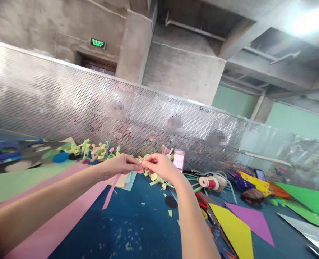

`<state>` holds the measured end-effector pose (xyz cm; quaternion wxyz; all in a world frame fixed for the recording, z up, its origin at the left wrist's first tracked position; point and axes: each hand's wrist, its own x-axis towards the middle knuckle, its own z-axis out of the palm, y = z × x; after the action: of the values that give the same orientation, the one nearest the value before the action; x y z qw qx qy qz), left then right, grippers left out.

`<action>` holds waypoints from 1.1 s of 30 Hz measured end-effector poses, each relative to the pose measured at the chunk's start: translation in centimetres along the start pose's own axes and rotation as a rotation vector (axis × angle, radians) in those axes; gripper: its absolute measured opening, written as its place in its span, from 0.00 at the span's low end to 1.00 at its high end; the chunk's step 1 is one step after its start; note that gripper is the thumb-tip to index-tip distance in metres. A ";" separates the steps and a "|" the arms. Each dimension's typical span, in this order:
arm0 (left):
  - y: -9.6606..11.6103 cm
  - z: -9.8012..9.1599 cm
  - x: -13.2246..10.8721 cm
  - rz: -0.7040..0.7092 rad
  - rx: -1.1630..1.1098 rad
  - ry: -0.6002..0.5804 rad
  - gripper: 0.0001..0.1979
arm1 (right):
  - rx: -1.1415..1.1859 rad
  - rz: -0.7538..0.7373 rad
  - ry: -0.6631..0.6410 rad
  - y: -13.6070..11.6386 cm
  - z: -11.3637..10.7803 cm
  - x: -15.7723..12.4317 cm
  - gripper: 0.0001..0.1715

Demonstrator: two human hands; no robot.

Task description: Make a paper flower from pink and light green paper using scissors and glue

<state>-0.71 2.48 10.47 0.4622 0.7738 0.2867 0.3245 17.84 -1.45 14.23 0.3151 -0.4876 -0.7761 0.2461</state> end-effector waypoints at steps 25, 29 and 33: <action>-0.4 -0.2 0.4 -0.059 -0.039 0.006 0.19 | 0.035 0.027 -0.034 0.7 0.3 0.3 0.07; 0.1 -0.2 0.2 -0.045 -0.050 -0.010 0.17 | 0.048 0.037 -0.033 0.7 0.2 0.2 0.07; 0.2 -0.3 0.1 -0.035 -0.065 -0.020 0.16 | 0.086 0.051 -0.052 0.8 0.3 0.4 0.08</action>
<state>-0.89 2.64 10.81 0.4955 0.7565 0.2851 0.3177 17.96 -0.77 13.54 0.3094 -0.4865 -0.7601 0.2998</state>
